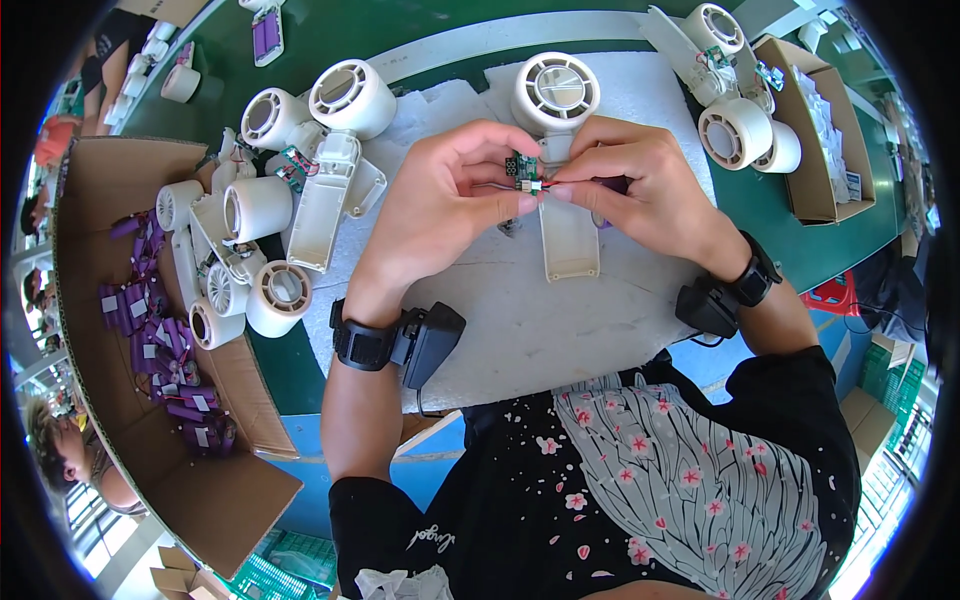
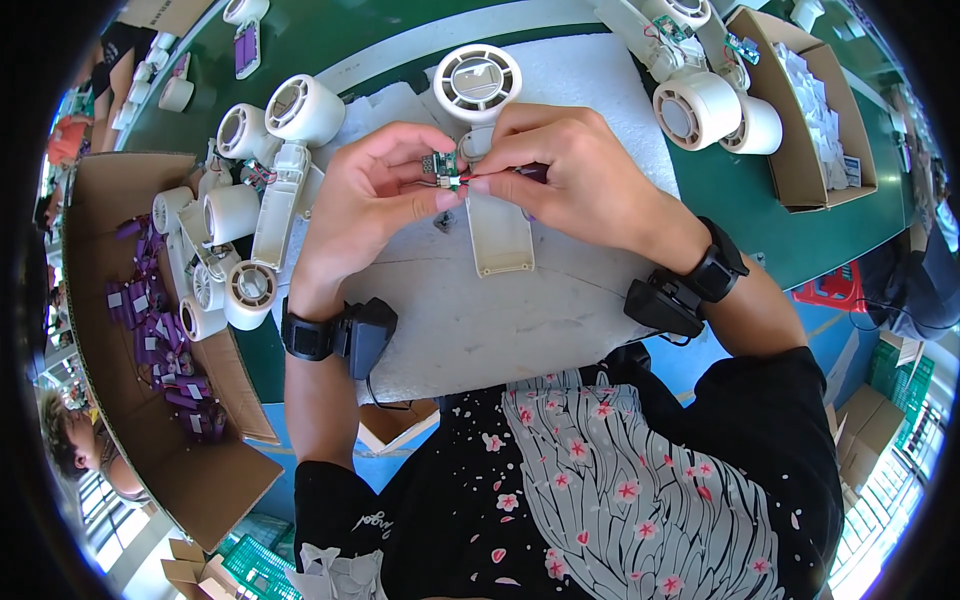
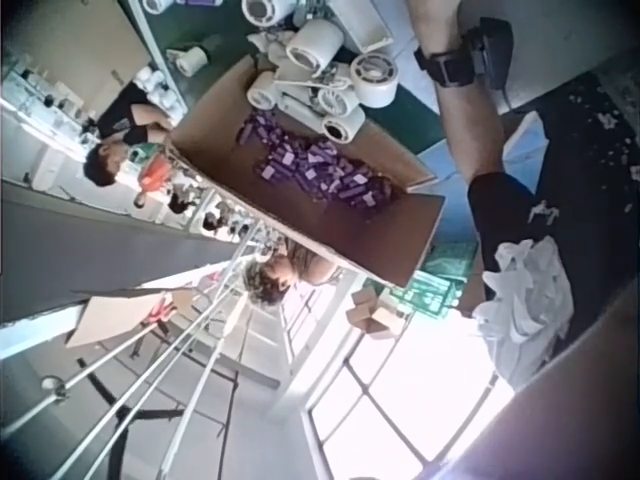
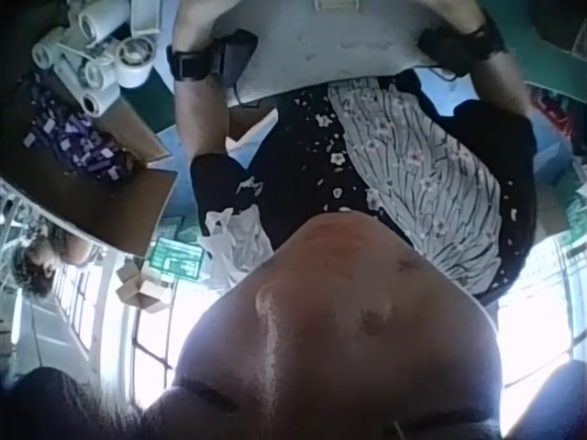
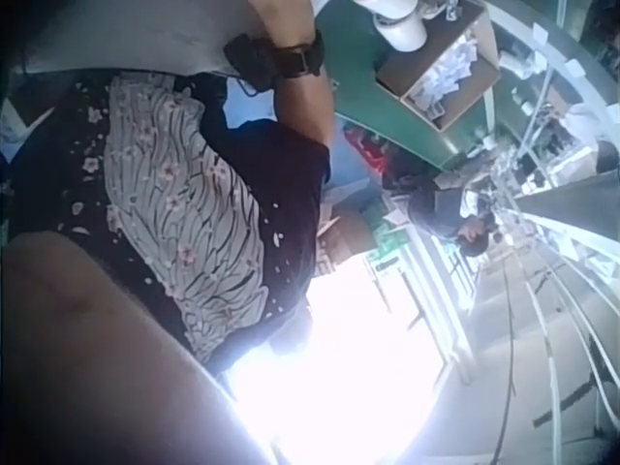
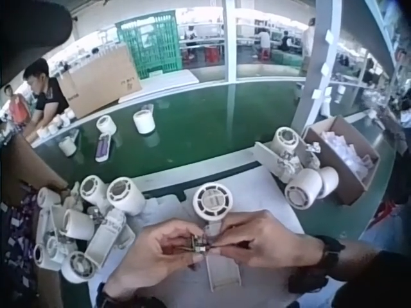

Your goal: The person assembles handheld fans by connecting circuit boards to motor wires, pressing the boards and battery packs into the plastic housings, and setting the units aside. This process is repeated for multiple fans using components from the workspace.

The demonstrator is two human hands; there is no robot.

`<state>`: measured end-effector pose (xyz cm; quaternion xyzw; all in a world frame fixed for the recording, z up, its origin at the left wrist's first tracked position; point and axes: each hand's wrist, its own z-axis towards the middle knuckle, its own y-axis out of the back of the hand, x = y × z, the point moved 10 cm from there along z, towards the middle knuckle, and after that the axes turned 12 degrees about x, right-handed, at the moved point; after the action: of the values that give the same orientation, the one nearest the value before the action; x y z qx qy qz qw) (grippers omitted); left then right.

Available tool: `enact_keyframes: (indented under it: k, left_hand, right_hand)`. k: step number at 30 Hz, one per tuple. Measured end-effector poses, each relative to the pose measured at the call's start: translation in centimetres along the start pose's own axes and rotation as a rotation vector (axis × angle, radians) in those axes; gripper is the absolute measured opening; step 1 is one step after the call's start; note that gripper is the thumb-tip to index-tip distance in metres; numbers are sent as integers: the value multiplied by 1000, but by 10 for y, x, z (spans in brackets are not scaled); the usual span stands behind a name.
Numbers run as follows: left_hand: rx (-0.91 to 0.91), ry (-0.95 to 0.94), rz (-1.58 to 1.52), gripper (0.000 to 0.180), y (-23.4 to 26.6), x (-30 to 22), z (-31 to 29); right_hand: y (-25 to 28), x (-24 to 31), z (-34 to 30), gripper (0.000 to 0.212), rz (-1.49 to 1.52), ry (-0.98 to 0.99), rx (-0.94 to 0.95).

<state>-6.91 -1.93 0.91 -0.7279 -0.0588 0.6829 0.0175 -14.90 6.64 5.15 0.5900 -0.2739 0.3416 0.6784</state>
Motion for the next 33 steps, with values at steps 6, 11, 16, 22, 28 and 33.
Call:
enact_keyframes:
  k: [6, 11, 16, 22, 28, 33]
  left_hand:
    - [-54, -6, 22, 32, 2, -2, -1]
    - [-47, 5, 11, 31, 5, 2, 0]
    - [-82, -1, 42, 28, 5, -3, -1]
    - [-112, -25, 100, 28, 7, -3, -2]
    - [-141, -94, 201, 36, 3, -10, -2]
    - [-162, -222, 380, 43, -5, -22, -2]
  right_hand:
    - [-1, 1, 0, 11, -21, 14, 14]
    - [0, 3, 0, 12, -39, 35, -3]
    - [0, 4, 0, 10, -59, 7, -20]
    - [1, 5, -1, 9, -94, -23, -22]
    - [-1, 10, -1, 8, -113, 45, -62]
    - [3, 19, -2, 15, -189, 104, -67]
